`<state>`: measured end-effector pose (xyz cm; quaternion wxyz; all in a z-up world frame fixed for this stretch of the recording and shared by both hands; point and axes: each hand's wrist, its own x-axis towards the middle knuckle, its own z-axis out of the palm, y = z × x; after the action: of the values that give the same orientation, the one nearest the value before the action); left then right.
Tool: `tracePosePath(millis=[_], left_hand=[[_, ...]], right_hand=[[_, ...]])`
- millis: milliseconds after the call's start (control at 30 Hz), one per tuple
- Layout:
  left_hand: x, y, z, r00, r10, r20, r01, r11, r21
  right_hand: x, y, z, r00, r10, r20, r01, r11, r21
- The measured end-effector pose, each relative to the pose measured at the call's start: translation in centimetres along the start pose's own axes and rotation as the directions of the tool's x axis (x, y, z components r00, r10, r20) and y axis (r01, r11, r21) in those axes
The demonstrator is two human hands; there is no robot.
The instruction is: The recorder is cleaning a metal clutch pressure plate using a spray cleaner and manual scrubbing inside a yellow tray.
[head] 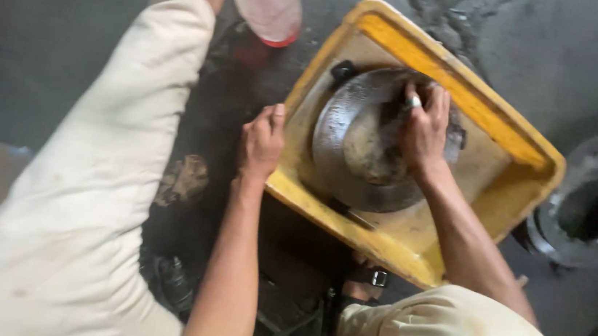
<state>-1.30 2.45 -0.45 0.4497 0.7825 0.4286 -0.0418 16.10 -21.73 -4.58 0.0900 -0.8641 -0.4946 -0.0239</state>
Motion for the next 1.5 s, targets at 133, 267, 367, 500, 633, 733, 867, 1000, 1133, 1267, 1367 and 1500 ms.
tracePosePath(millis=[133,267,367,500,633,733,867,1000,1133,1267,1367,1500], left_hand=[[0.9,-2.3,3.2,0.957,0.28,-0.077,-0.281,0.96,0.0],[0.7,-2.3,1.8,0.966,0.237,-0.107,-0.228,0.969,0.095],[1.1,-0.9,3.1,0.957,0.279,-0.08,-0.273,0.959,0.071],[0.6,-2.5,2.1,0.94,0.311,-0.142,-0.295,0.948,0.122],[1.1,-2.1,2.6,0.941,0.325,-0.096,-0.318,0.945,0.08],[0.7,-1.5,2.5,0.948,0.304,-0.099,-0.296,0.951,0.085],[0.5,-1.3,2.3,0.952,0.289,-0.096,-0.282,0.956,0.08],[0.4,-2.3,2.4,0.952,0.284,-0.114,-0.271,0.955,0.116],[0.9,-2.1,2.4,0.951,0.291,-0.102,-0.28,0.954,0.109],[0.9,-3.1,2.6,0.948,0.295,-0.121,-0.281,0.952,0.117],[0.8,-1.7,2.7,0.948,0.306,-0.086,-0.296,0.949,0.109],[0.8,-2.2,2.1,0.949,0.297,-0.107,-0.283,0.951,0.126]], right_hand=[[-0.5,-0.9,-2.2,0.998,0.045,-0.048,-0.027,0.945,0.326],[3.5,-1.9,-4.4,0.742,0.629,0.232,-0.508,0.301,0.807],[-1.2,0.7,1.0,0.976,0.212,0.053,-0.207,0.819,0.535],[0.8,-0.3,0.6,0.935,0.21,0.287,-0.331,0.807,0.489],[0.7,-1.4,-0.9,0.981,0.195,-0.011,-0.141,0.751,0.645],[2.0,-1.2,-2.3,0.99,-0.111,-0.086,0.136,0.907,0.398],[1.8,-1.7,-1.4,0.981,0.136,0.137,-0.19,0.809,0.556],[3.2,-1.4,-2.1,0.862,-0.029,0.505,-0.324,0.736,0.595],[1.0,-1.6,0.3,0.985,-0.171,-0.004,0.165,0.942,0.293],[2.4,0.1,-2.1,0.977,-0.213,0.015,0.205,0.957,0.204],[1.4,2.1,-3.0,0.998,-0.055,0.004,0.054,0.991,0.122],[-6.5,2.3,-2.1,0.922,0.382,-0.068,-0.354,0.9,0.255]])
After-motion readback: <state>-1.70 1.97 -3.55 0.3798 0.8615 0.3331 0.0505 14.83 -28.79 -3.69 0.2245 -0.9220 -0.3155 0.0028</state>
